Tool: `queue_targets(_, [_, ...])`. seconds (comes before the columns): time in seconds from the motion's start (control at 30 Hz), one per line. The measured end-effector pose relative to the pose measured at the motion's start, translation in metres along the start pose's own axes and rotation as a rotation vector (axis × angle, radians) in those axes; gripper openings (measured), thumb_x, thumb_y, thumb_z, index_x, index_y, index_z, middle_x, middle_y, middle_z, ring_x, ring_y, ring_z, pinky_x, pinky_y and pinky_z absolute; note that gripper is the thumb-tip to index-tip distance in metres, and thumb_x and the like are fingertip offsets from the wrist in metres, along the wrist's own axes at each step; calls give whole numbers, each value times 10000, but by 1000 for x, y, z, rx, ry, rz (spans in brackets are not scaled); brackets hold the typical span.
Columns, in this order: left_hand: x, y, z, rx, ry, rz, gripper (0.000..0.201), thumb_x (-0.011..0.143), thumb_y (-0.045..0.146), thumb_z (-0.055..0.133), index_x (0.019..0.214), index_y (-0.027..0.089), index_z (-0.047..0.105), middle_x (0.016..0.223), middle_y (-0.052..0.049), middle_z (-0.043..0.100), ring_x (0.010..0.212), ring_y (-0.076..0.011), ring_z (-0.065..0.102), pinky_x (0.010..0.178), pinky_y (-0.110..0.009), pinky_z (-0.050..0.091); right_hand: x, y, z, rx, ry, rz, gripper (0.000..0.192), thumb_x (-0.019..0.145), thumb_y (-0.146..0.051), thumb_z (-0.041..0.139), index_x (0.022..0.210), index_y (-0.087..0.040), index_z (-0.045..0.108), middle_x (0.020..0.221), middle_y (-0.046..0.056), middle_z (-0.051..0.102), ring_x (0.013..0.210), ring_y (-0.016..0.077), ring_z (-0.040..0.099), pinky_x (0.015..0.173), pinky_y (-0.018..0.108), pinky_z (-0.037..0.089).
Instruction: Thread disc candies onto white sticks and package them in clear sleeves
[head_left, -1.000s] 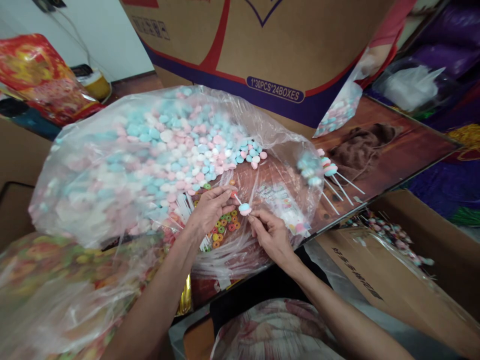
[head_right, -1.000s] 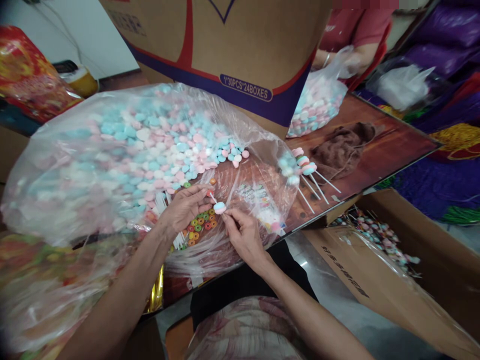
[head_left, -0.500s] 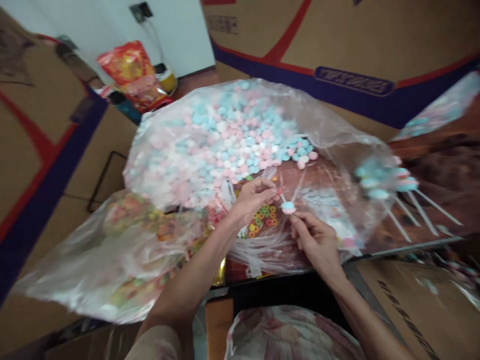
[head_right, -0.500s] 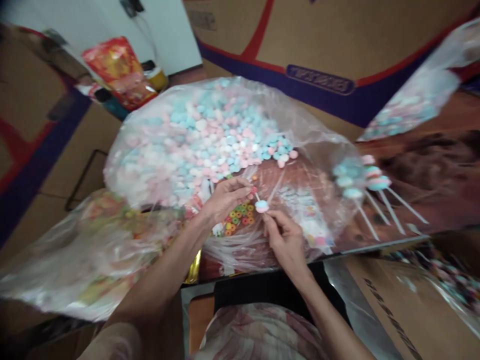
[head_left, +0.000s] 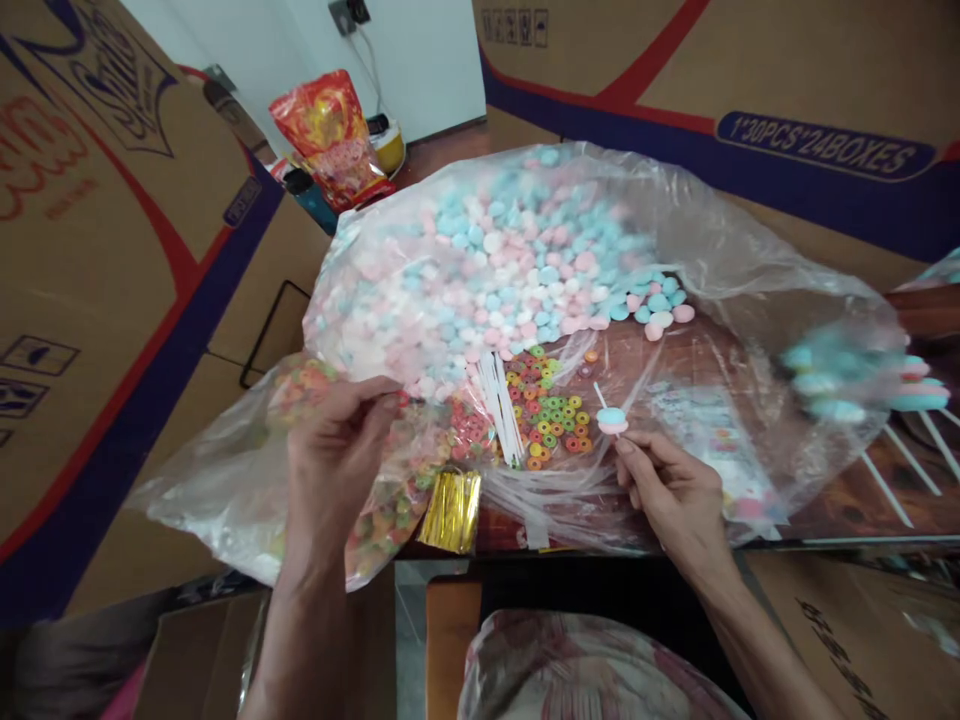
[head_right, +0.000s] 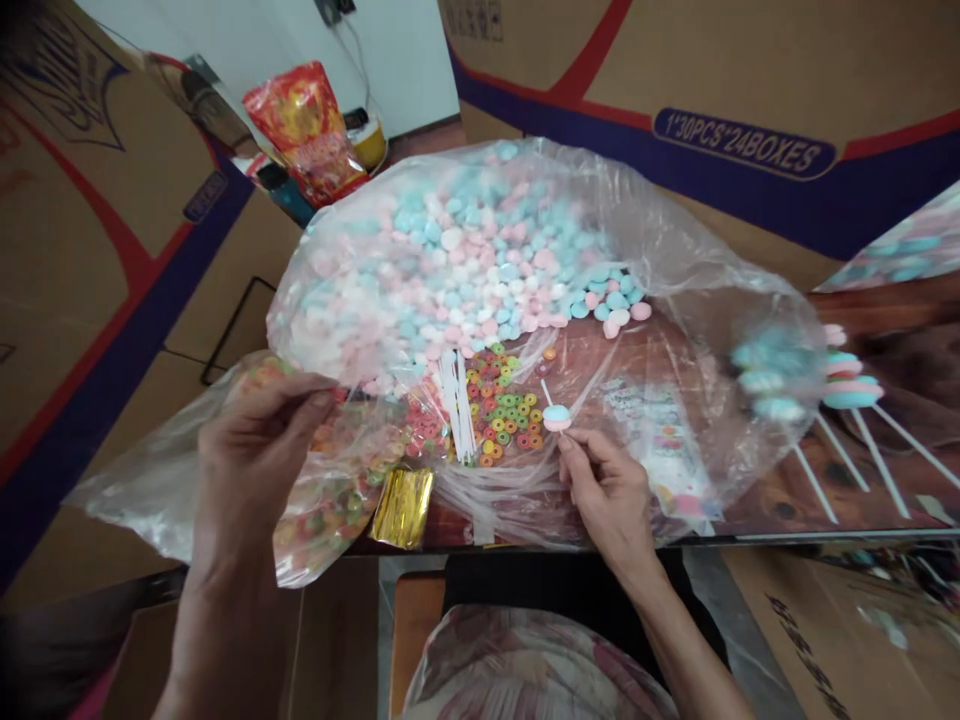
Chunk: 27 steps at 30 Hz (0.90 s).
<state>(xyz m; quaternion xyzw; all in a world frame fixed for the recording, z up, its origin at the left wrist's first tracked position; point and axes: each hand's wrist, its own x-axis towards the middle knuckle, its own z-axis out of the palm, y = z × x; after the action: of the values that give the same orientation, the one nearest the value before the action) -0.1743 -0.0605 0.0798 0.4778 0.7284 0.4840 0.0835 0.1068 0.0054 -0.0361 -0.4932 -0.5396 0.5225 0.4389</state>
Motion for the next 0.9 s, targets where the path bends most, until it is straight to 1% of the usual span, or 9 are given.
queue_targets(0.13, [9,-23,7,234,-154,92,166,856,281,638,932,205,765,933,-43,763,819,-176,694,749,-288,534,1,0,1,-15,6,-16,231,919,-389,635,882,-173,705,561,-48,513,417,74,412,393,208,309])
queue_targets(0.23, [16,-30,15,364,-211,102,190,860,272,610,941,209,770,926,-40,777,809,-186,702,744,-293,519,2,0,0,-19,8,-28,231,924,-384,626,892,-170,707,553,-53,502,410,73,409,394,210,304])
queue_targets(0.37, [16,-22,16,344,-101,64,208,873,305,618,987,211,764,857,-20,772,763,-172,704,720,-271,520,2,1,0,-20,-1,-37,227,931,-377,618,886,-171,702,566,-50,509,428,73,416,405,209,307])
queue_targets(0.43, [11,-9,20,242,-35,64,221,889,319,624,1046,221,746,896,-11,766,743,-152,696,697,-256,521,2,2,1,-26,0,-33,227,938,-375,610,886,-173,699,578,-48,509,437,73,415,410,209,307])
queue_targets(0.5, [4,4,30,120,-47,80,217,903,306,626,1079,231,729,928,-4,758,739,-137,688,688,-247,523,3,1,1,-28,5,-28,232,944,-375,598,887,-173,696,588,-47,507,446,74,417,417,209,312])
queue_targets(0.63, [-9,19,74,0,-298,239,154,914,228,624,1010,230,744,1007,-22,747,884,-151,691,800,-262,531,4,-1,1,-8,29,-22,234,948,-373,580,883,-174,684,597,-45,507,458,78,421,431,210,321])
queue_targets(0.7, [-15,17,101,-13,-436,337,166,915,183,608,990,226,749,1027,-38,736,927,-161,685,830,-273,526,5,-1,1,-1,33,-24,233,950,-374,573,890,-177,682,598,-45,508,461,80,423,435,210,323])
queue_targets(0.77, [-20,12,124,11,-551,387,190,922,154,581,979,220,749,962,-43,724,872,-162,675,787,-273,522,6,1,0,1,29,-22,236,954,-377,568,887,-180,679,598,-44,507,465,82,426,438,209,326])
queue_targets(0.9, [-29,1,147,195,-701,434,207,943,154,536,959,201,737,885,-50,676,804,-174,636,731,-283,495,7,3,-1,13,20,-29,246,961,-380,553,839,-188,648,601,-41,508,467,83,420,442,208,324])
